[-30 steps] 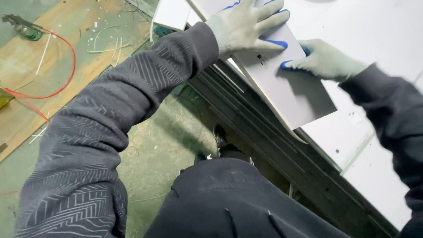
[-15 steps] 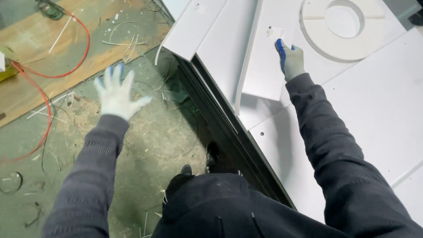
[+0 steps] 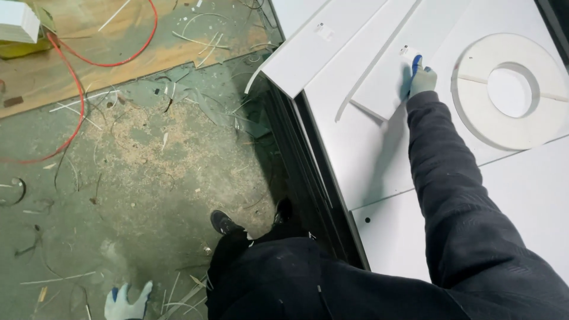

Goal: Applying adhesive and edge banding to a wooden panel and trimming the excess material.

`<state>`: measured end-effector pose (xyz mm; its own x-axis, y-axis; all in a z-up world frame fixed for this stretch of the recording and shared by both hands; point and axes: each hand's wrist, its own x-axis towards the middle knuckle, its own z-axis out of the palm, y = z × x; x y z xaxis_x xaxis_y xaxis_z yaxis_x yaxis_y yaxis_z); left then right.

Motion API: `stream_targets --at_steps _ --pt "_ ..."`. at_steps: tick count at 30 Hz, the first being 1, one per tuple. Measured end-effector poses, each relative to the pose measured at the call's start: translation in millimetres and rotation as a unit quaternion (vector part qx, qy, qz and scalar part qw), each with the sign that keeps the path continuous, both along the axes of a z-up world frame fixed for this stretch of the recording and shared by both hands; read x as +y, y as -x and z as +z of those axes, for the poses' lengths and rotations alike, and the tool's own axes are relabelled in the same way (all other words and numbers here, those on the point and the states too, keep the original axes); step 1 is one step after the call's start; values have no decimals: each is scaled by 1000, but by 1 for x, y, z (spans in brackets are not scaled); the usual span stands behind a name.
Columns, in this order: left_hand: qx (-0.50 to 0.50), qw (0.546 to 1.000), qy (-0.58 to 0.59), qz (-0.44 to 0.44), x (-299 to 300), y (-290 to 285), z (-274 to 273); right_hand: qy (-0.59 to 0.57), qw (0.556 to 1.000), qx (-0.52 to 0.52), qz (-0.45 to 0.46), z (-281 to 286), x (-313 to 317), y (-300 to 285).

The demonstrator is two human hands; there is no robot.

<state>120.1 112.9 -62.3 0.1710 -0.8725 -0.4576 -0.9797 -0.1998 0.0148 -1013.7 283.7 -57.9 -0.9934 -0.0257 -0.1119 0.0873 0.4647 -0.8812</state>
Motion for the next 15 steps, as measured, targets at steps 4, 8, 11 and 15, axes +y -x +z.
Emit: stream_targets --at_steps 4,8,11,15 --pt "64 993 -89 34 1 12 -15 -304 920 246 38 44 -2 -3" --pt "77 990 -118 19 -27 37 -42 -93 945 298 95 138 -30 -119" --pt "185 982 -24 -11 -33 30 -50 38 882 402 241 157 -63 -222" --pt "286 957 37 32 -54 2 -53 132 910 220 326 163 -116 -392"
